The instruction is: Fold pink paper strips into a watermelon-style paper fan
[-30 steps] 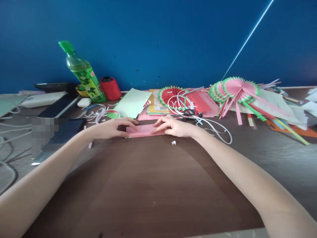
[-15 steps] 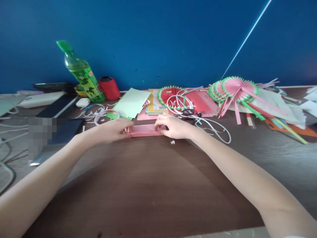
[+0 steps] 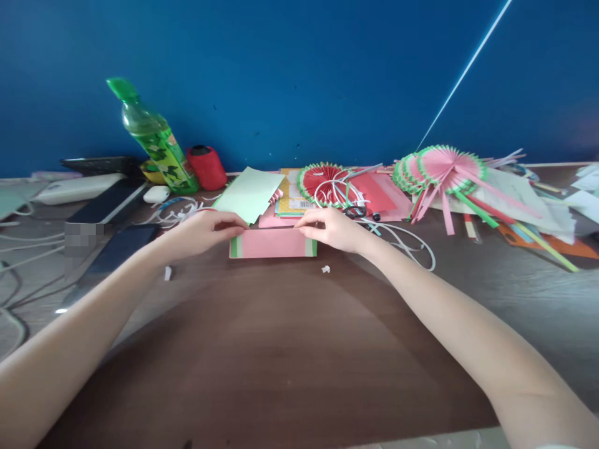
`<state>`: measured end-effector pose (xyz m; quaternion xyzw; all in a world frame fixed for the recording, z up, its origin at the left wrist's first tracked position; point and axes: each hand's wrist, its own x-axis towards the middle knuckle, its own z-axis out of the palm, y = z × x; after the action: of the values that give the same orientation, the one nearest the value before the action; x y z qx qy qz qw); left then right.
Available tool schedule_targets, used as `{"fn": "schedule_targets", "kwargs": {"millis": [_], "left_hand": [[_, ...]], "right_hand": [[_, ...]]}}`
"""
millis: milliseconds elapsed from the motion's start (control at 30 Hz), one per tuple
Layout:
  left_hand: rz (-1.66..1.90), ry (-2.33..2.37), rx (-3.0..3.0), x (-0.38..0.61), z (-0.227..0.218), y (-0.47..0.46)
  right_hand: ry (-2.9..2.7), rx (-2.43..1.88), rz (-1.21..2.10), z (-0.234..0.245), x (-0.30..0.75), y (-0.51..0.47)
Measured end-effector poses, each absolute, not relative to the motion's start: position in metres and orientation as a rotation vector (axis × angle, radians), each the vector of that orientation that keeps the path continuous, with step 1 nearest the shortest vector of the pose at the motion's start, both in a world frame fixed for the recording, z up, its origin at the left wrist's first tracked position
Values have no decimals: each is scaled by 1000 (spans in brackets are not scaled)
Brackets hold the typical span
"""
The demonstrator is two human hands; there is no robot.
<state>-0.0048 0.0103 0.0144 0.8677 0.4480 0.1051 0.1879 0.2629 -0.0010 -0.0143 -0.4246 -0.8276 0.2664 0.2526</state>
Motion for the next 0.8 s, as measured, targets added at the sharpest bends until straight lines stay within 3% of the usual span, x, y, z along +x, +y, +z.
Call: {"fn": "schedule_targets", "kwargs": {"millis": [533,800], "left_hand": [[175,1224,2570,-1,-5,12],[197,1193,2606,4,-9,9]], "right_hand": [[-2478,-1168,499,-21,261,1],[-2443,-1215,542,-22,255,-2]]}}
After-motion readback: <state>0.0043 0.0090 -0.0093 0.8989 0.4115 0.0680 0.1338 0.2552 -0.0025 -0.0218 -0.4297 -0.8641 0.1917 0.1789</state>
